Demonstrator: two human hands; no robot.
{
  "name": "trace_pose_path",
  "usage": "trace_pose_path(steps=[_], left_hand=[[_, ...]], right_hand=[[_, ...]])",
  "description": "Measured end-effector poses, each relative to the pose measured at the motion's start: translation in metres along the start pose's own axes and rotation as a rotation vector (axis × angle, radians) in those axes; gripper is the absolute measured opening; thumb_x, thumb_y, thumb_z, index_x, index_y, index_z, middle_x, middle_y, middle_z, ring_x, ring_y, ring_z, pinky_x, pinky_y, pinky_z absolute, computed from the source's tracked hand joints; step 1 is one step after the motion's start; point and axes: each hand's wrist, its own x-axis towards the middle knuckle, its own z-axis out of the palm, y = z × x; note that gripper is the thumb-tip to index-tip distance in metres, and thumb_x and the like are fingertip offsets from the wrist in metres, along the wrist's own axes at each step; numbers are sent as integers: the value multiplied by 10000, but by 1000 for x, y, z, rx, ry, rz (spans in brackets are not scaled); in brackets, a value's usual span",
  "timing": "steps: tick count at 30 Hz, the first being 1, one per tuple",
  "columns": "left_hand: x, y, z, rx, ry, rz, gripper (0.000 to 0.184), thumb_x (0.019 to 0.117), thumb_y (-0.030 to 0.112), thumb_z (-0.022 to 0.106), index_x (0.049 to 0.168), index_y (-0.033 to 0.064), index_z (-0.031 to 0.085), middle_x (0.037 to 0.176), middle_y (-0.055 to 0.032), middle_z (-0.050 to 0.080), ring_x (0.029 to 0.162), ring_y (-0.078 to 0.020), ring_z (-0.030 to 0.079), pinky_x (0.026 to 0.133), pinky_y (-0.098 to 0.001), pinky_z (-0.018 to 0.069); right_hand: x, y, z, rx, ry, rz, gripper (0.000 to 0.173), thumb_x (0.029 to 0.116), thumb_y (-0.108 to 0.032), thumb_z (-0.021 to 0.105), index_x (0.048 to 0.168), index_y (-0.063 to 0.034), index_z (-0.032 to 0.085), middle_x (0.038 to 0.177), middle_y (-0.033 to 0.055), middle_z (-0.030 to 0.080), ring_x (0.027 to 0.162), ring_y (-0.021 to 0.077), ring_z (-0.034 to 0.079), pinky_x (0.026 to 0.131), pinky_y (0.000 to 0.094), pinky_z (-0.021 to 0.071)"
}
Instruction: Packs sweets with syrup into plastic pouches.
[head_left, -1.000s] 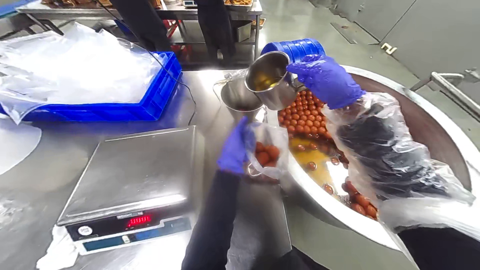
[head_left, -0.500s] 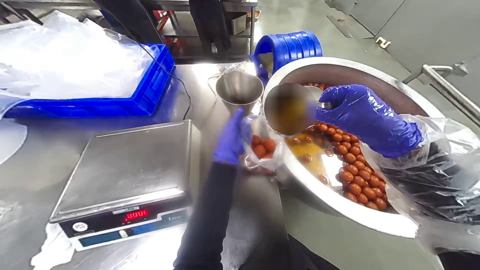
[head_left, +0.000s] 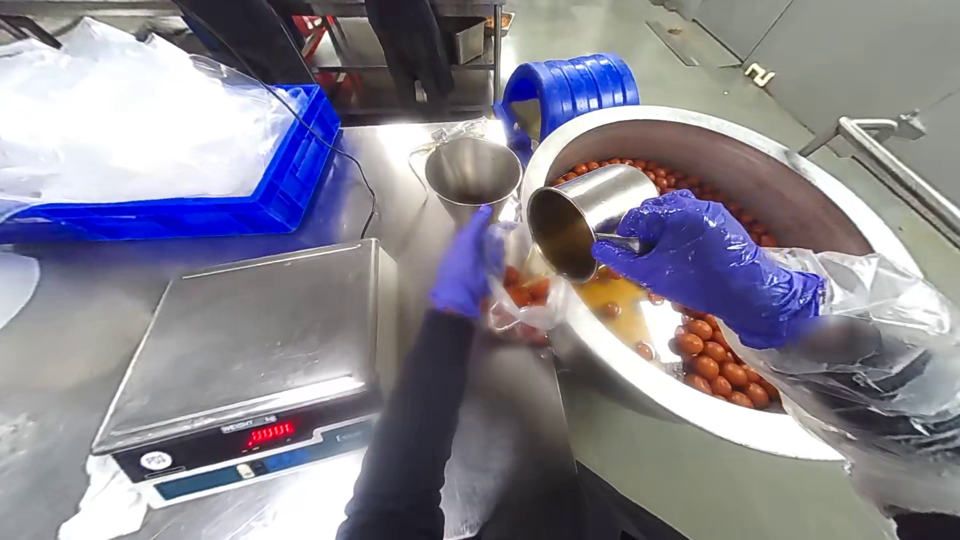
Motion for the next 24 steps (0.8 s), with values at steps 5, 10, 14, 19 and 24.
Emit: trace_pose_path(steps=[5, 10, 14, 19, 24], left_hand=[[6, 0, 5, -38, -11, -41, 392, 1095, 374, 372, 954, 87, 599, 632, 9, 568, 471, -38, 526, 436, -168, 460], [11, 0, 3, -76, -34, -79, 424, 1100, 390, 343, 945, 84, 593, 618, 12, 570, 453, -33, 527, 418, -163, 461], [9, -1, 2, -116, -53, -46, 428, 1106, 373, 326, 890, 104, 580, 589, 17, 561, 449, -37, 534, 418, -170, 469], [-4, -2, 5, -89, -65, 64, 394, 1117, 286, 290, 912, 123, 585, 639, 34, 603, 519, -22, 578, 481, -166, 502], [-14, -2, 5, -164, -83, 96, 390, 1119, 244, 275, 893, 140, 575, 636, 52, 607, 525, -2, 591, 493, -150, 515]], right_hand=[[-1, -1, 4, -100, 56, -167, 295, 878, -250, 651, 624, -101, 627, 600, 61, 590, 612, 218, 592, 639, 419, 434], [-5, -3, 13, -206, 133, -308, 301, 888, -229, 624, 617, -98, 609, 578, 72, 564, 604, 245, 584, 717, 429, 425], [-13, 1, 11, -317, 41, -322, 419, 961, -318, 576, 608, -95, 564, 558, 77, 551, 561, 265, 581, 685, 481, 459], [-24, 37, 50, -41, 340, -680, 211, 984, -226, 554, 887, -184, 736, 825, -47, 658, 875, 137, 593, 944, 398, 379], [-50, 41, 57, -33, 56, -501, 180, 960, -198, 595, 900, -168, 762, 859, -28, 697, 915, 167, 626, 905, 431, 409]])
